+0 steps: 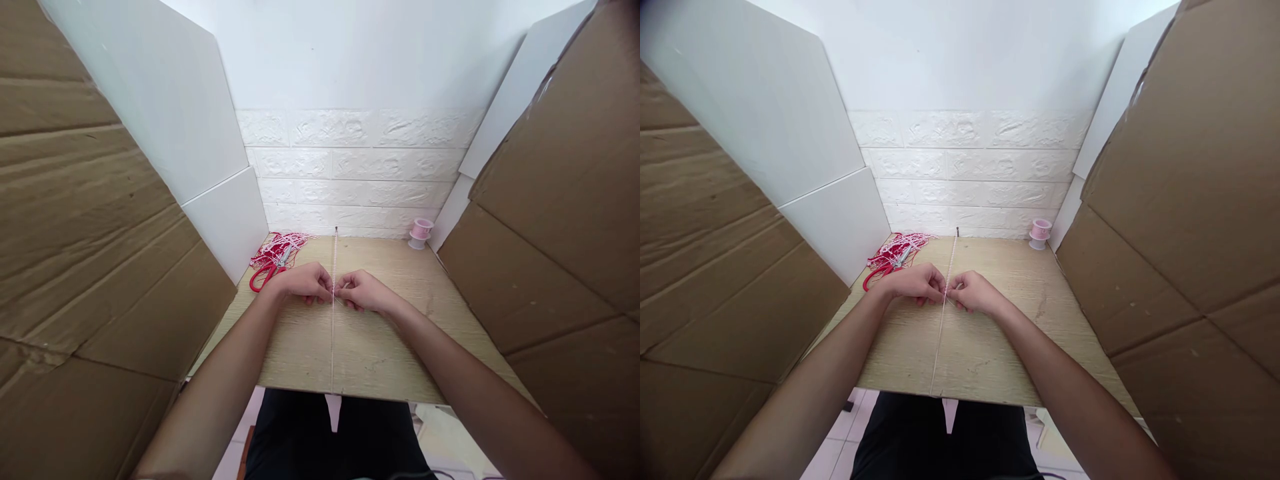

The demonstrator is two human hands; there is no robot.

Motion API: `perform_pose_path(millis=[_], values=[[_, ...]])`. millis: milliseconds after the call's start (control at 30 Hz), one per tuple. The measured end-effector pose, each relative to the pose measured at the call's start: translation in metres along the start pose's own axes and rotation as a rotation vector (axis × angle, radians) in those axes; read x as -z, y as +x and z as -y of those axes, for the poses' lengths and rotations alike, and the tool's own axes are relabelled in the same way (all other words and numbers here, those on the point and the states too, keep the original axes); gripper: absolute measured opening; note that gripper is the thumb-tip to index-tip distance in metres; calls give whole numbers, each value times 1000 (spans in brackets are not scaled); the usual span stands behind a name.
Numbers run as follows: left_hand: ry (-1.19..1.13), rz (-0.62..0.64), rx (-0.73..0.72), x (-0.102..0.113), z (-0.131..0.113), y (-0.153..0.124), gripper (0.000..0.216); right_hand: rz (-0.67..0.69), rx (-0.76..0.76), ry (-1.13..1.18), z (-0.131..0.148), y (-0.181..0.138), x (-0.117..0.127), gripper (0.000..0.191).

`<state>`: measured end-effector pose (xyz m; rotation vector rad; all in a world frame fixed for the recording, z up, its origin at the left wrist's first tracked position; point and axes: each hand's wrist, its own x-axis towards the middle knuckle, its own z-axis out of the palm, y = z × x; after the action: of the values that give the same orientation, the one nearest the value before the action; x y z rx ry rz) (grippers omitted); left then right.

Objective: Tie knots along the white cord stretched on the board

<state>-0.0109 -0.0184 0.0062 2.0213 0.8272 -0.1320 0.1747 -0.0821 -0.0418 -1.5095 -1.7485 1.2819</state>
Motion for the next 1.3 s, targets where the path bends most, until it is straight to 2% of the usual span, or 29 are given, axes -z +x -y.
perform_pose_path(millis=[233, 567, 800, 1100, 1300], values=[[3, -12, -5, -1, 1, 2, 39, -91, 106, -203, 3, -4, 3, 23], [-5, -30, -27, -3, -4, 0, 21, -167, 183, -393, 10, -8, 5, 19], [-39, -24, -35, -3, -5, 2, 17, -222, 156, -512, 10, -10, 3, 15], [10, -39, -15, -3, -8, -3, 19, -144, 266, -497, 8, -11, 3, 12], [-1, -35, -17, -3, -6, -1, 21, -137, 266, -497, 7, -10, 3, 12]])
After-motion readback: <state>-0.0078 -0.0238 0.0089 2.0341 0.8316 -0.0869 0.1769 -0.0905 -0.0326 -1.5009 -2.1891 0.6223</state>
